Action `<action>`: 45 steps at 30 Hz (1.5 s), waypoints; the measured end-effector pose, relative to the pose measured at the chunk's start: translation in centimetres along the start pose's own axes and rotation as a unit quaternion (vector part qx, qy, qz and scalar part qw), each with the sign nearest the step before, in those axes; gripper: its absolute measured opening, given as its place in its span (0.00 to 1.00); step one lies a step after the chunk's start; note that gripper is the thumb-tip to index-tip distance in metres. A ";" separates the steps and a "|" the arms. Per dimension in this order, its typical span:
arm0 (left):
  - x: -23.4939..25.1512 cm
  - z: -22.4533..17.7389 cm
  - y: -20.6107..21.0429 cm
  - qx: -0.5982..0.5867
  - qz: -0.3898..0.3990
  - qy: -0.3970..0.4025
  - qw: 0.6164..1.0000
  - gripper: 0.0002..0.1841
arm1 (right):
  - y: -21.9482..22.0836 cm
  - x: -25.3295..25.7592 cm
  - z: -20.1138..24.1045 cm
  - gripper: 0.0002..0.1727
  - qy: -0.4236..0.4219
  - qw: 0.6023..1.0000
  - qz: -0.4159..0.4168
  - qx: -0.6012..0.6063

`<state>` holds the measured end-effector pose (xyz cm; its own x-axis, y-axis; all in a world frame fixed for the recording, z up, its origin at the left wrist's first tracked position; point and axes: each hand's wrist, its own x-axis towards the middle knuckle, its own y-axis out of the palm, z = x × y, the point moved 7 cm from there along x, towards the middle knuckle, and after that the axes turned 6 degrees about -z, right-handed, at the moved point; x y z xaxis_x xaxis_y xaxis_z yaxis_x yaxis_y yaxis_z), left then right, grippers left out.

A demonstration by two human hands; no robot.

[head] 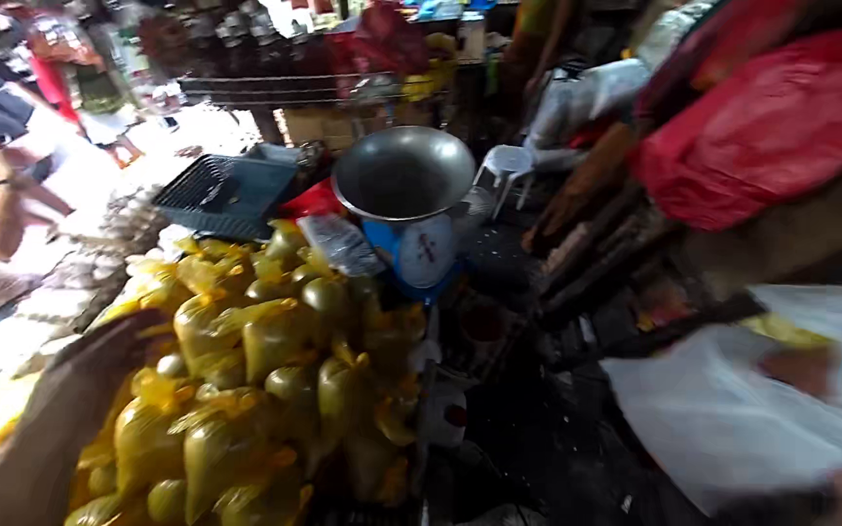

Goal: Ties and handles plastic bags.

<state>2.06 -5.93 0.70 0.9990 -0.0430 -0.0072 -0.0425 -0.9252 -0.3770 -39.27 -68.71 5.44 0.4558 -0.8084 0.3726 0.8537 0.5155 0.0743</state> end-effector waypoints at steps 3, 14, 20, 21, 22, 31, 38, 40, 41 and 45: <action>-8.6 -4.2 9.2 0.036 0.093 0.074 0.992 0.25 | 2.5 1.6 -1.5 0.09 -0.052 0.994 0.094 0.008; -24.3 -10.9 39.9 0.036 0.081 0.353 0.932 0.47 | 13.5 -2.6 -6.6 0.11 -0.099 0.928 0.353 0.068; -25.0 -6.7 37.8 0.072 -0.112 0.296 0.946 0.36 | 19.9 -6.3 -7.0 0.11 -0.058 0.841 0.499 0.203; -25.6 -5.2 37.4 0.079 -0.140 0.278 0.947 0.39 | 20.8 -7.1 -6.9 0.11 -0.047 0.829 0.513 0.218; -26.5 -3.5 37.2 0.086 -0.164 0.257 0.949 0.42 | 21.7 -8.0 -6.7 0.11 -0.037 0.816 0.530 0.228; -35.3 -1.5 31.7 0.037 -0.273 0.131 0.952 0.63 | 23.0 -15.6 -4.6 0.11 -0.026 0.693 0.671 0.264; -40.4 -4.6 31.2 0.100 -0.378 0.130 0.911 0.29 | 19.2 -19.4 0.5 0.12 0.031 0.571 0.770 0.285; -42.6 -4.4 31.1 0.090 -0.386 0.125 0.909 0.20 | 18.1 -20.3 0.8 0.12 0.055 0.543 0.787 0.286; -43.9 -4.4 31.1 0.082 -0.384 0.122 0.912 0.18 | 17.4 -20.8 1.1 0.12 0.062 0.531 0.794 0.290; -49.0 -4.8 32.0 -0.032 -0.379 0.099 0.919 0.16 | 13.8 -23.1 2.6 0.11 0.071 0.493 0.825 0.265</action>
<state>-48.26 -35.24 -6.58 0.7203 0.5625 0.4059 0.6592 -0.7373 -0.1480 -38.70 -42.15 0.28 0.4653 0.8447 0.2646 -0.8789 0.4764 0.0247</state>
